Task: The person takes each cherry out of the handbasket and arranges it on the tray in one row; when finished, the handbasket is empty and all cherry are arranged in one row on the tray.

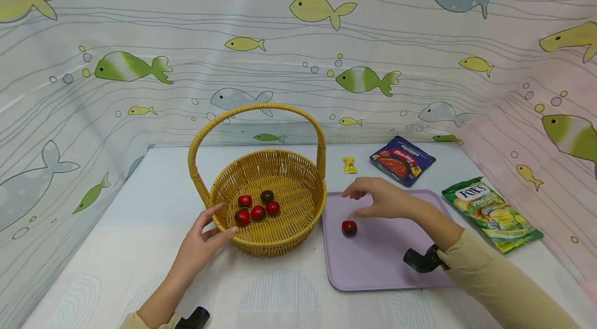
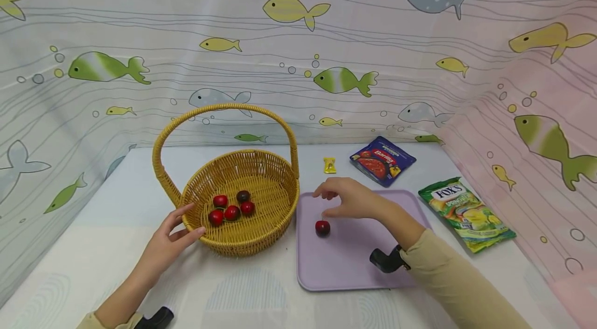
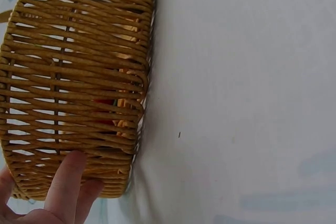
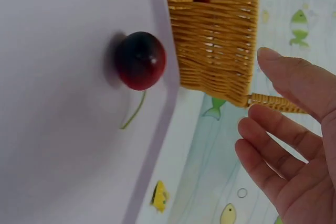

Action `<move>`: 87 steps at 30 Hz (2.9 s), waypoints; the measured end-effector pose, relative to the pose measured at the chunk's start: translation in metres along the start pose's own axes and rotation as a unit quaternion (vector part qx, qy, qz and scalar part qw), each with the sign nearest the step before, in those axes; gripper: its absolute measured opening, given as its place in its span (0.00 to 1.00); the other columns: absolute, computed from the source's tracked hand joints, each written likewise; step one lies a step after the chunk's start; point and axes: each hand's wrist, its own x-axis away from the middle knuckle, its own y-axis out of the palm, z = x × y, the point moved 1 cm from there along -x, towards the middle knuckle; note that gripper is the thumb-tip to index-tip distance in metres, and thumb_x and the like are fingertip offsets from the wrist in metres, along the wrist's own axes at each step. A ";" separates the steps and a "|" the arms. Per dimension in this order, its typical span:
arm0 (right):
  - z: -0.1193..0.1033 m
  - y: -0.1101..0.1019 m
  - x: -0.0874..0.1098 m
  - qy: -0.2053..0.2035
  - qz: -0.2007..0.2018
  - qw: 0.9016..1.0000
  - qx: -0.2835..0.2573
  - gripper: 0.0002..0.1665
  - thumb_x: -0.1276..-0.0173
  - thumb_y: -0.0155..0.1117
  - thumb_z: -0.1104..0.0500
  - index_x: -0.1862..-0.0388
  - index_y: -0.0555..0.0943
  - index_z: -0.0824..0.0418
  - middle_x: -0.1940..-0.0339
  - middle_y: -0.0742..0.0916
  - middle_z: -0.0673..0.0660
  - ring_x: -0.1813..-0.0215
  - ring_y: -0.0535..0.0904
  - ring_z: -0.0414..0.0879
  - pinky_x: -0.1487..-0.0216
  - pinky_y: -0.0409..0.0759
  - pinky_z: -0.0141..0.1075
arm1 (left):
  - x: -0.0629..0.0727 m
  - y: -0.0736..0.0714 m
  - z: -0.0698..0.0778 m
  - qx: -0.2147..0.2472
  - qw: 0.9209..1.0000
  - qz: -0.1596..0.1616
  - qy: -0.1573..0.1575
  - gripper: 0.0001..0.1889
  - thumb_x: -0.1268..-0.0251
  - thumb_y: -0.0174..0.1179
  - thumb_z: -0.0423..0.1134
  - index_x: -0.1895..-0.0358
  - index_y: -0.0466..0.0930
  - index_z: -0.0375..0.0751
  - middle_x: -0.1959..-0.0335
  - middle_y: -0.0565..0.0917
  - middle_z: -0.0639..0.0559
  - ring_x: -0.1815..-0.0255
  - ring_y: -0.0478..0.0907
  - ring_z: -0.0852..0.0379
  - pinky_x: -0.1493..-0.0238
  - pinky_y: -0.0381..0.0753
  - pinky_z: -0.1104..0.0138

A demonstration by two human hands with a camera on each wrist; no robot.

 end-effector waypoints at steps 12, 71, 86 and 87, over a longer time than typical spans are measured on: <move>-0.020 -0.006 -0.033 -0.045 -0.011 0.999 0.001 0.22 0.44 0.72 0.56 0.50 0.80 0.58 0.56 0.82 0.48 0.55 0.78 0.46 0.54 0.77 0.36 | 0.001 0.000 0.000 -0.004 1.000 0.003 0.000 0.38 0.41 0.62 0.52 0.30 0.54 0.51 0.30 0.53 0.36 0.39 0.65 0.34 0.48 0.73 0.50; -0.041 0.042 -0.201 0.000 -0.137 0.991 0.000 0.19 0.40 0.66 0.65 0.48 0.79 0.60 0.54 0.81 0.56 0.53 0.76 0.45 0.54 0.74 0.34 | -0.001 -0.001 -0.002 0.006 1.000 -0.001 0.003 0.38 0.39 0.62 0.49 0.29 0.53 0.49 0.29 0.51 0.37 0.38 0.64 0.34 0.48 0.73 0.51; -0.038 0.067 -0.216 0.034 -0.252 0.967 0.030 0.18 0.41 0.66 0.69 0.52 0.81 0.55 0.59 0.82 0.52 0.58 0.77 0.42 0.62 0.76 0.32 | 0.000 -0.002 -0.003 0.011 1.000 0.003 0.015 0.37 0.40 0.62 0.49 0.30 0.55 0.50 0.29 0.51 0.39 0.39 0.65 0.34 0.49 0.75 0.52; -0.038 0.068 -0.216 0.035 -0.259 0.965 0.034 0.19 0.41 0.66 0.69 0.52 0.80 0.55 0.60 0.82 0.51 0.58 0.77 0.42 0.62 0.76 0.32 | 0.000 -0.002 -0.003 0.011 1.000 0.004 0.016 0.37 0.40 0.62 0.49 0.30 0.55 0.50 0.29 0.51 0.39 0.39 0.65 0.34 0.49 0.74 0.52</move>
